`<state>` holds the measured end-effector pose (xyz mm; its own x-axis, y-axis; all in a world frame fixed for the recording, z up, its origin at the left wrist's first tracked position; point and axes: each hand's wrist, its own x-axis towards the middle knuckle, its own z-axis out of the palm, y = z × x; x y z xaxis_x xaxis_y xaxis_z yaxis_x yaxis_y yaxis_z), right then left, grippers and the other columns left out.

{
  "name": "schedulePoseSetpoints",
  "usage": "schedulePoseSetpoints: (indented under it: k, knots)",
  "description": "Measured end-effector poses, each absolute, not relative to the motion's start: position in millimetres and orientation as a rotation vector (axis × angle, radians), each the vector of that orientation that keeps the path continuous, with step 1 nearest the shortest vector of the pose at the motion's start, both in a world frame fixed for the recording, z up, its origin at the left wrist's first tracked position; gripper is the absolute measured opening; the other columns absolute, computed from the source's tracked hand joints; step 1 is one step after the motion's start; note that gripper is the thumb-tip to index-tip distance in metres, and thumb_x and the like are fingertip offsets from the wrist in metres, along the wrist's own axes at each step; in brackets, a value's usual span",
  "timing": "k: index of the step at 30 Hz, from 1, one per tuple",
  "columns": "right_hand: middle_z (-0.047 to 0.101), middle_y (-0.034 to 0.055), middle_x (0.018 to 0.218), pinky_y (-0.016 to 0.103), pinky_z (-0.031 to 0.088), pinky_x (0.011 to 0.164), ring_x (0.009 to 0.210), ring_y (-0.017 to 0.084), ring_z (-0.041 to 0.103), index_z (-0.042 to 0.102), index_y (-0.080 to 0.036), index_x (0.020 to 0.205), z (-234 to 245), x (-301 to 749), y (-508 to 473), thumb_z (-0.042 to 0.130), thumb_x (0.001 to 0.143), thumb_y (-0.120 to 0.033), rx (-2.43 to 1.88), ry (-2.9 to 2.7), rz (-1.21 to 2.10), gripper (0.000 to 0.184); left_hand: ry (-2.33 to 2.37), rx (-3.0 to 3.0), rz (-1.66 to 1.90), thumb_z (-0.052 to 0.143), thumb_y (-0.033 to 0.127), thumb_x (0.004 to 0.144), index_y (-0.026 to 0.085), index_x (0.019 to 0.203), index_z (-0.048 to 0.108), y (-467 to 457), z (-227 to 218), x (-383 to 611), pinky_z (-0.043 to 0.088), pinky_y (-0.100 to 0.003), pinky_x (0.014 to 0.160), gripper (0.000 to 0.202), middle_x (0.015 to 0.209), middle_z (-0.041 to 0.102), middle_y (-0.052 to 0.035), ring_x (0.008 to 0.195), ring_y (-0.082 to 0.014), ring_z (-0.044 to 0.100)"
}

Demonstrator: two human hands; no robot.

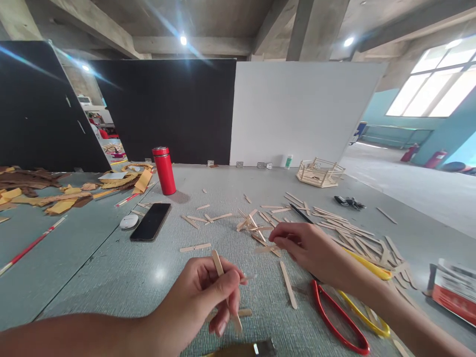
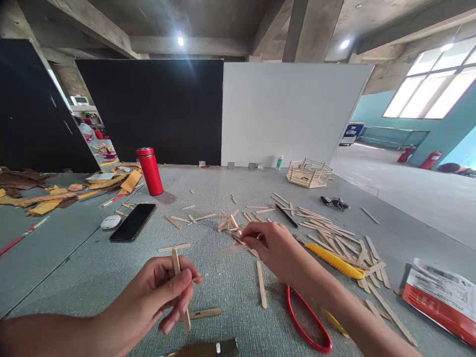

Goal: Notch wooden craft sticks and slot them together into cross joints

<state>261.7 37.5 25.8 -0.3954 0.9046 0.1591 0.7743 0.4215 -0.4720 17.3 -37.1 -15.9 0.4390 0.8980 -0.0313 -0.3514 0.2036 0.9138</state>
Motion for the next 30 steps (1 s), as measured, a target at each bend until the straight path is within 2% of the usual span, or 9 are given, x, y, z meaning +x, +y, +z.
schedulePoseSetpoints:
  k: [1, 2, 6, 9, 15, 22, 27, 30]
  knots:
    - [0.064, -0.0024, 0.066, 0.029, 0.049, 0.064, 0.063, 0.014, 0.058, 0.072, -0.02, 0.083, 14, 266, 50, 0.061, 0.098, -0.022, -1.486, -2.313, 0.416, 0.019, 0.69, 1.009, 0.971, 0.076, 0.054, 0.087, 0.014, 0.087, 0.065, -37, -13, 17, 0.031, -0.016, 0.04, 0.042, 0.061, 0.06, 0.0043, 0.04, -0.003, 0.047]
    - [0.066, -0.0025, 0.068, 0.03, 0.052, 0.066, 0.064, 0.014, 0.06, 0.071, -0.018, 0.084, 2, 271, 60, 0.062, 0.099, -0.023, -1.541, -2.325, 0.376, 0.017, 0.703, 1.012, 0.967, 0.076, 0.054, 0.087, 0.013, 0.087, 0.065, -37, -11, 17, 0.031, -0.016, 0.04, 0.043, 0.061, 0.06, 0.0044, 0.04, -0.0028, 0.047]
    - [0.072, 0.0053, 0.109, 0.038, 0.06, 0.08, 0.089, 0.018, 0.07, 0.069, -0.017, 0.11, -32, 286, 84, 0.064, 0.101, -0.033, -1.704, -2.297, 0.216, 0.019, 0.716, 1.023, 0.959, 0.075, 0.052, 0.088, 0.013, 0.088, 0.065, -36, -9, 16, 0.032, -0.016, 0.041, 0.041, 0.062, 0.06, 0.004, 0.041, -0.003, 0.047]
    - [0.069, 0.0082, 0.122, 0.043, 0.059, 0.087, 0.101, 0.022, 0.07, 0.066, -0.019, 0.121, -39, 292, 89, 0.063, 0.101, -0.033, -1.707, -2.303, 0.164, 0.024, 0.714, 1.026, 0.966, 0.073, 0.051, 0.09, 0.013, 0.088, 0.065, -37, -10, 15, 0.033, -0.016, 0.042, 0.039, 0.062, 0.06, 0.0038, 0.042, -0.0031, 0.047]
    - [0.07, 0.0074, 0.119, 0.043, 0.059, 0.087, 0.099, 0.022, 0.07, 0.067, -0.017, 0.118, -52, 286, 93, 0.066, 0.1, -0.033, -1.629, -2.488, 0.341, 0.024, 0.689, 1.029, 0.965, 0.071, 0.048, 0.093, 0.013, 0.089, 0.065, -36, -14, 13, 0.033, -0.016, 0.042, 0.035, 0.064, 0.062, 0.0033, 0.043, -0.003, 0.048]
    - [0.07, 0.0078, 0.121, 0.041, 0.06, 0.085, 0.098, 0.021, 0.07, 0.067, -0.019, 0.12, -65, 276, 88, 0.064, 0.101, -0.034, -1.721, -2.424, 0.457, 0.024, 0.675, 1.018, 0.968, 0.073, 0.047, 0.092, 0.013, 0.087, 0.066, -34, -14, 14, 0.032, -0.016, 0.041, 0.035, 0.064, 0.061, 0.0035, 0.042, -0.0026, 0.048]
    - [0.07, 0.0076, 0.12, 0.041, 0.06, 0.084, 0.097, 0.021, 0.07, 0.067, -0.018, 0.119, -60, 277, 84, 0.065, 0.101, -0.033, -1.681, -2.362, 0.573, 0.024, 0.68, 1.016, 0.959, 0.073, 0.048, 0.091, 0.013, 0.089, 0.066, -34, -14, 14, 0.032, -0.017, 0.041, 0.035, 0.064, 0.061, 0.0036, 0.042, -0.0028, 0.047]
    - [0.071, 0.0054, 0.11, 0.04, 0.06, 0.081, 0.091, 0.02, 0.07, 0.068, -0.016, 0.112, -47, 274, 81, 0.067, 0.099, -0.033, -1.58, -2.268, 0.647, 0.021, 0.686, 1.023, 0.956, 0.071, 0.049, 0.093, 0.013, 0.087, 0.065, -34, -15, 13, 0.032, -0.017, 0.041, 0.036, 0.064, 0.06, 0.0034, 0.042, -0.0029, 0.047]
